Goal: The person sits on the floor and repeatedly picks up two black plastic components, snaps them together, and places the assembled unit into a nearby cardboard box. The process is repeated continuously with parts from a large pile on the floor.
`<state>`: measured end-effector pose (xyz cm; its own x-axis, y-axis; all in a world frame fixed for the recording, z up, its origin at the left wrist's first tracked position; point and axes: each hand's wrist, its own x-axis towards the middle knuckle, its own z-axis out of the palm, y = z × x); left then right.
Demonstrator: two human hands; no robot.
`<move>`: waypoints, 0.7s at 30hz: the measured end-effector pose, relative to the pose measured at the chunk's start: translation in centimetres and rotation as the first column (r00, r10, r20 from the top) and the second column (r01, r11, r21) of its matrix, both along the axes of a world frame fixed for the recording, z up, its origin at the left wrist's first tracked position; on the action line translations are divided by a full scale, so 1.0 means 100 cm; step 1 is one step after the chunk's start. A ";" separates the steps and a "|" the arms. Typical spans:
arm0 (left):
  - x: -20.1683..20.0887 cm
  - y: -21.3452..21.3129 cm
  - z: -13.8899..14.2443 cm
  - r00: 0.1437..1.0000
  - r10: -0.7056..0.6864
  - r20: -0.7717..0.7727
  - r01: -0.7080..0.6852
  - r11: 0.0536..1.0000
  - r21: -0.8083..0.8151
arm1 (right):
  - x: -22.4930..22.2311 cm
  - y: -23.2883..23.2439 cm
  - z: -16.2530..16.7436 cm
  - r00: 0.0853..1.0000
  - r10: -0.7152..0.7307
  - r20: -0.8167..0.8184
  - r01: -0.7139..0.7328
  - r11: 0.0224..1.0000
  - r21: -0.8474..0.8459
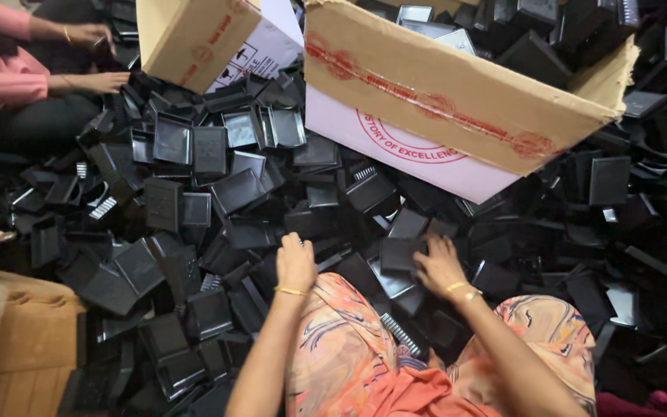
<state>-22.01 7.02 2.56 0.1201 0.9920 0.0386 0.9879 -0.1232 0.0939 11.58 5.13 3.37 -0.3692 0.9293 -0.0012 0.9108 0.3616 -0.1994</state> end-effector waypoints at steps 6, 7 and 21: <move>-0.009 -0.033 0.112 0.753 -0.095 0.652 0.015 0.992 0.126 | -0.013 -0.038 0.062 0.770 -0.050 -0.636 -0.012 0.996 -0.093; 0.001 -0.043 0.128 0.709 -0.128 0.693 0.092 0.992 0.088 | -0.021 -0.043 0.075 0.673 -0.039 -0.738 -0.081 0.989 -0.126; 0.034 -0.087 0.132 -0.175 -0.216 0.961 -0.288 0.944 0.160 | -0.012 -0.029 0.117 0.864 -0.089 -0.495 0.357 0.802 0.478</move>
<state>-18.57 -1.65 15.78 -0.3432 0.9011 0.2648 -0.2256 -0.3528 0.9081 10.35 2.27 15.11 0.0119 0.7793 0.6265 0.8456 0.3266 -0.4223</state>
